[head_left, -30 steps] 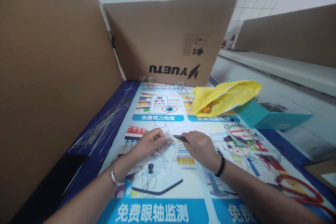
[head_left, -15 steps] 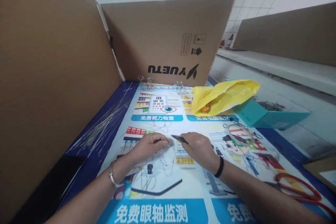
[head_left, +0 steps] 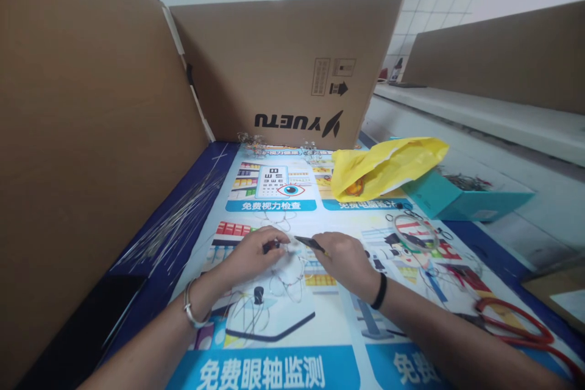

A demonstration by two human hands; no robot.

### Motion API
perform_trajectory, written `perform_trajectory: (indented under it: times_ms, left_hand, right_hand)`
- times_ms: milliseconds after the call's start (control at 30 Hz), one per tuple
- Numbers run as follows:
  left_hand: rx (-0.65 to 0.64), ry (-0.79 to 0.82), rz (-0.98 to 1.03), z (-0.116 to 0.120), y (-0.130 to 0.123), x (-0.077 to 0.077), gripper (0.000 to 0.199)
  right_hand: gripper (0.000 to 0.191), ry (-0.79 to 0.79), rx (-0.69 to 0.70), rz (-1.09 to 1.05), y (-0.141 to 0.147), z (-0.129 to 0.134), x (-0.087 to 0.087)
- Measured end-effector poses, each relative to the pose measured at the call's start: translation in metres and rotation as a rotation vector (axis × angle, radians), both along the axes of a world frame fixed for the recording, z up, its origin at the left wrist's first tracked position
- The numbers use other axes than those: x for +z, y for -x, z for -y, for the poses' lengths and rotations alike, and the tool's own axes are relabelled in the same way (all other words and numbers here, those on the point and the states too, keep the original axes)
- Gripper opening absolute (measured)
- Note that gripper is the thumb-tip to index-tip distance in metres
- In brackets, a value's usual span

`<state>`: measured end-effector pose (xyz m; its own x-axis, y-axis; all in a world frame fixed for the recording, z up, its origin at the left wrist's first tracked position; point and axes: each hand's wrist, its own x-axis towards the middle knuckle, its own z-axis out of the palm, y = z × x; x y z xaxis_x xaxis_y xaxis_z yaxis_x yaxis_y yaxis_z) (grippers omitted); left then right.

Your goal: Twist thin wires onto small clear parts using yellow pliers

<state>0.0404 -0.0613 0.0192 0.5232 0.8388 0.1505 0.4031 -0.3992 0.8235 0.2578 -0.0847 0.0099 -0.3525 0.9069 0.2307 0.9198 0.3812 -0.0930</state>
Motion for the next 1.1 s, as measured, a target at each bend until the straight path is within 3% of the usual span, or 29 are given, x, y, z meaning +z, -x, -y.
perform_trajectory:
  times_ms: [267, 433, 600, 733, 900, 1100]
  left_hand:
    - [0.024, -0.084, 0.047, 0.004, -0.008, 0.005, 0.01]
    - [0.025, -0.075, 0.042, 0.005, -0.009, 0.001, 0.018]
    - [0.045, 0.01, 0.037, 0.004, -0.006, -0.004, 0.018]
    - [0.08, 0.067, 0.071, 0.004, -0.007, -0.007, 0.017]
    - [0.092, 0.117, 0.126, 0.005, -0.009, -0.008, 0.017]
    - [0.103, 0.199, 0.162, 0.007, -0.009, -0.008, 0.022]
  right_hand:
    - [0.015, -0.004, 0.026, -0.003, 0.001, 0.0, 0.0]
    - [0.015, -0.038, 0.047, -0.003, -0.001, 0.0, -0.004]
    - [0.013, -0.199, 0.102, -0.093, -0.004, 0.0, -0.006]
    - [0.015, -0.324, 0.26, -0.033, -0.001, 0.004, -0.004]
    - [0.017, -0.314, 0.31, 0.123, 0.004, 0.007, -0.005]
    - [0.015, -0.289, 0.292, 0.149, 0.006, 0.007, -0.004]
